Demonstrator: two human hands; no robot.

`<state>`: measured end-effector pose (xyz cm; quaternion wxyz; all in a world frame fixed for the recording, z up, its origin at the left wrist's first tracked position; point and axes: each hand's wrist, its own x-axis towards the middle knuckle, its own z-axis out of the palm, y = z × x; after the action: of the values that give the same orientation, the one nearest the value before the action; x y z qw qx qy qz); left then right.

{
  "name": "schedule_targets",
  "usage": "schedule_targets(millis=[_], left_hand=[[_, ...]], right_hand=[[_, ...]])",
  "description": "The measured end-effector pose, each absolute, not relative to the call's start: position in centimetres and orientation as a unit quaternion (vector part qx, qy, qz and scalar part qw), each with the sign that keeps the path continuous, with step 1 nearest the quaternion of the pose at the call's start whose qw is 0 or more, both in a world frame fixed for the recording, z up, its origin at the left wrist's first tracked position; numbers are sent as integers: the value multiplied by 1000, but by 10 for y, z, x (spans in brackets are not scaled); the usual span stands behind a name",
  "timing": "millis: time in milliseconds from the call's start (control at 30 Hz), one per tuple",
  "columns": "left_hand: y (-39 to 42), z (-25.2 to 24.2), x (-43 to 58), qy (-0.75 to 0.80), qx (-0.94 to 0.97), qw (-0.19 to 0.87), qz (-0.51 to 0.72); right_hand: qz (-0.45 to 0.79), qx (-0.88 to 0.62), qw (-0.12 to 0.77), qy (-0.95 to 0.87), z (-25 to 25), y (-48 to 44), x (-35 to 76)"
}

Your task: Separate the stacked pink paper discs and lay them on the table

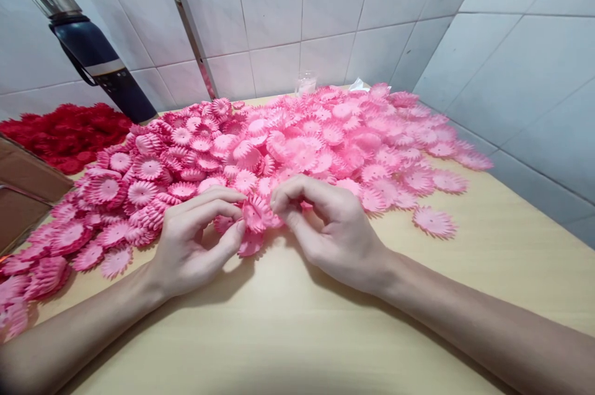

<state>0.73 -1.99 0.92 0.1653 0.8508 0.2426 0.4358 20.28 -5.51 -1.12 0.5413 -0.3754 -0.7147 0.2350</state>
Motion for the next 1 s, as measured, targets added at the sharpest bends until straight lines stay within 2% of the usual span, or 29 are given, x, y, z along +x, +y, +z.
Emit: schedule_targets(millis=[167,533,1000], left_hand=[[-18,7,7,252,846,181,434],[-14,2,3,216,859,190,422],[-14,-1,3,191,873,195,404]], right_hand=[[213,-325,508,-769,-9,-59,201],[198,-343,488,-778,-6,-58,202],[189,-354,502,-766,-8,-59,201]])
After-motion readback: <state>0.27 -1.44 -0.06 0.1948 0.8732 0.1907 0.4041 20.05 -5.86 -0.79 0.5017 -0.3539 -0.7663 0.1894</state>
